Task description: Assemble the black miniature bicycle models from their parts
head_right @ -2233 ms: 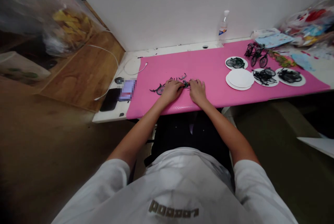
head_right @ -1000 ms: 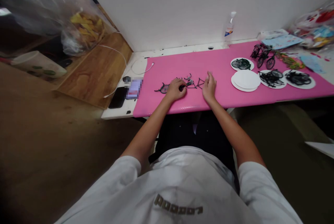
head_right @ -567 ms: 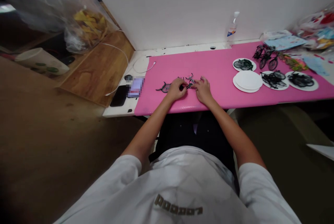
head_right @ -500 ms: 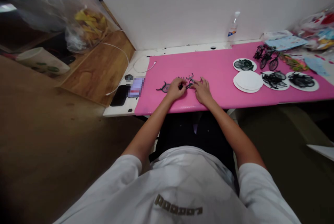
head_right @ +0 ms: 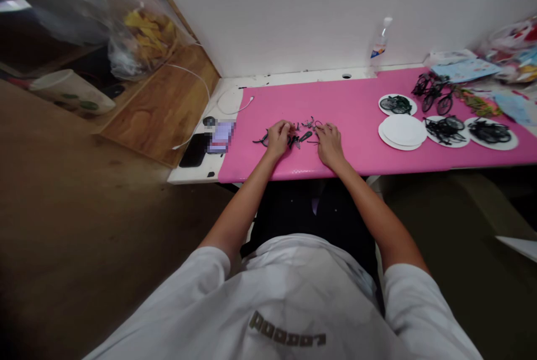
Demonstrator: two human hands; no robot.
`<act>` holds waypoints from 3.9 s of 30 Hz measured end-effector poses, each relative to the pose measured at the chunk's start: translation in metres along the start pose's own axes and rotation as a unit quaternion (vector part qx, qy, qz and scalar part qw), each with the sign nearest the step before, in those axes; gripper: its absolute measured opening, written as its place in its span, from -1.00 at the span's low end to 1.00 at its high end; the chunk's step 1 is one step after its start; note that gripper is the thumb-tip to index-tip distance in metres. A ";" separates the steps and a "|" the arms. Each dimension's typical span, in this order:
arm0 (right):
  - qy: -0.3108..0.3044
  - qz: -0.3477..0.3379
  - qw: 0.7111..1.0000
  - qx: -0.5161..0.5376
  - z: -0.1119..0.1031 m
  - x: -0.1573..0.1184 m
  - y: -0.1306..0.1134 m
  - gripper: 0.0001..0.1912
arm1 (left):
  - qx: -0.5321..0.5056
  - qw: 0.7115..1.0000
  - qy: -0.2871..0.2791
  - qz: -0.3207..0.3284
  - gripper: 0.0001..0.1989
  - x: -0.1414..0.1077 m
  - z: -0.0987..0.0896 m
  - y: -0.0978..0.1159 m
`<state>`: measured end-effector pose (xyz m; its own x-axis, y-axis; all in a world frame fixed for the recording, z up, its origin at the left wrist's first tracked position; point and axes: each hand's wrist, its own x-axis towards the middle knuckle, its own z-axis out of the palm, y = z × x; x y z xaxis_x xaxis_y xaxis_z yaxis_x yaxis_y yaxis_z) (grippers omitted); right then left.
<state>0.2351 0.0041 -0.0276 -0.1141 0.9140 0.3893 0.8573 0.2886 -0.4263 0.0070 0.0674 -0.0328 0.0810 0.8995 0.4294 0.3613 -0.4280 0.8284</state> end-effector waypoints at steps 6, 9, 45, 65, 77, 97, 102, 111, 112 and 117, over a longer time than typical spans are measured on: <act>0.024 0.036 0.999 0.013 0.000 -0.001 0.004 -0.40 | -0.048 0.998 -0.036 -0.007 -0.33 -0.005 -0.002 0.003; 0.016 0.040 0.999 0.010 0.001 0.000 0.006 -0.45 | -0.079 0.995 -0.053 -0.013 -0.26 -0.006 -0.001 0.002; 0.006 0.007 1.000 -0.009 -0.003 -0.005 -0.005 -0.44 | 0.224 0.951 -0.190 0.094 -0.57 -0.007 0.004 0.024; 0.015 -0.009 1.000 -0.018 0.001 -0.005 0.001 -0.48 | 0.243 0.951 -0.150 0.114 -0.73 -0.008 0.000 0.035; 0.006 -0.003 1.000 -0.022 0.002 -0.004 0.001 -0.48 | 0.281 0.959 -0.036 -0.019 -0.55 -0.002 0.002 0.027; -0.081 -0.131 0.988 0.013 0.006 0.007 0.013 -0.43 | 0.295 0.946 -0.128 0.039 -0.60 -0.002 0.000 0.020; -0.082 -0.057 0.995 -0.022 0.000 0.000 0.003 -0.40 | 0.280 0.949 -0.139 0.048 -0.61 -0.003 0.001 0.024; -0.035 -0.001 0.999 -0.042 -0.004 -0.006 -0.007 -0.40 | 0.245 0.969 -0.023 -0.027 -0.33 -0.008 -0.001 0.033; -0.033 -0.002 0.999 -0.042 -0.004 -0.006 -0.007 -0.40 | 0.238 0.971 -0.006 -0.028 -0.38 -0.008 -0.003 0.035; -0.040 0.006 0.999 -0.037 -0.003 -0.006 -0.007 -0.41 | 0.244 0.959 0.128 -0.070 -0.73 0.005 -0.018 0.047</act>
<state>0.2317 -0.0041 -0.0244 -0.1410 0.9376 0.3178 0.8930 0.2590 -0.3681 0.0073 0.0505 0.0151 -0.2079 0.8672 0.4524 0.7490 -0.1564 0.6439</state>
